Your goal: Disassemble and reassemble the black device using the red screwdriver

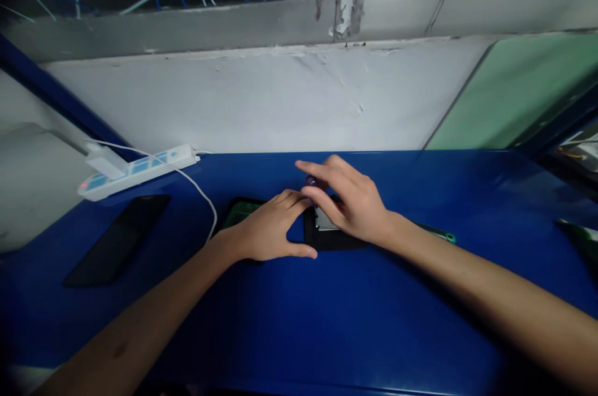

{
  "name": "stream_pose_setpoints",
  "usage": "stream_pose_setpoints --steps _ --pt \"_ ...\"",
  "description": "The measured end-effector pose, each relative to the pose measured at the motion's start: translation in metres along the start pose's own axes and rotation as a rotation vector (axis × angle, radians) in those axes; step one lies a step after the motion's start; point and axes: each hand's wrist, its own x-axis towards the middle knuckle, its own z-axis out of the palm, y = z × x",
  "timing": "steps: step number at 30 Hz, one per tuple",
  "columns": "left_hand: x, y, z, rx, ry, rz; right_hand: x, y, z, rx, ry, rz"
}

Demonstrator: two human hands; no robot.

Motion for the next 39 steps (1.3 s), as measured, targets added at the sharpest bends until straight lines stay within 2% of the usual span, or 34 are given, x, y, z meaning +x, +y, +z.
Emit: stream_pose_setpoints --steps 7,14,19,22,25,27,30,33,36,39 --pt "-0.001 0.0 0.0 0.012 -0.002 -0.018 -0.003 0.001 0.004 -0.101 0.052 0.045" --pt "-0.001 0.002 -0.002 0.011 -0.018 -0.036 -0.002 -0.012 0.013 -0.382 0.091 0.241" --pt "0.0 0.004 -0.003 0.011 -0.013 -0.036 0.001 -0.015 0.013 -0.474 0.081 0.284" --pt "-0.001 0.004 -0.004 0.01 -0.015 -0.037 -0.004 -0.009 0.011 -0.38 0.054 0.288" --pt "-0.002 0.005 -0.006 -0.001 -0.024 -0.045 -0.017 -0.004 0.007 -0.191 -0.068 0.334" --pt "-0.002 0.005 -0.006 -0.007 -0.029 -0.045 -0.028 -0.002 0.005 -0.083 -0.094 0.347" --pt "-0.002 0.004 -0.005 -0.02 -0.035 -0.041 -0.04 -0.002 -0.001 0.015 -0.019 0.319" --pt "-0.002 0.003 -0.005 -0.035 -0.055 -0.054 -0.05 -0.002 -0.011 0.093 0.116 0.369" --pt "-0.002 0.003 -0.007 -0.044 -0.084 -0.078 -0.061 0.0 -0.025 0.123 0.22 0.489" --pt "-0.002 0.005 -0.01 -0.06 -0.11 -0.092 -0.075 0.001 -0.038 0.065 0.163 0.702"
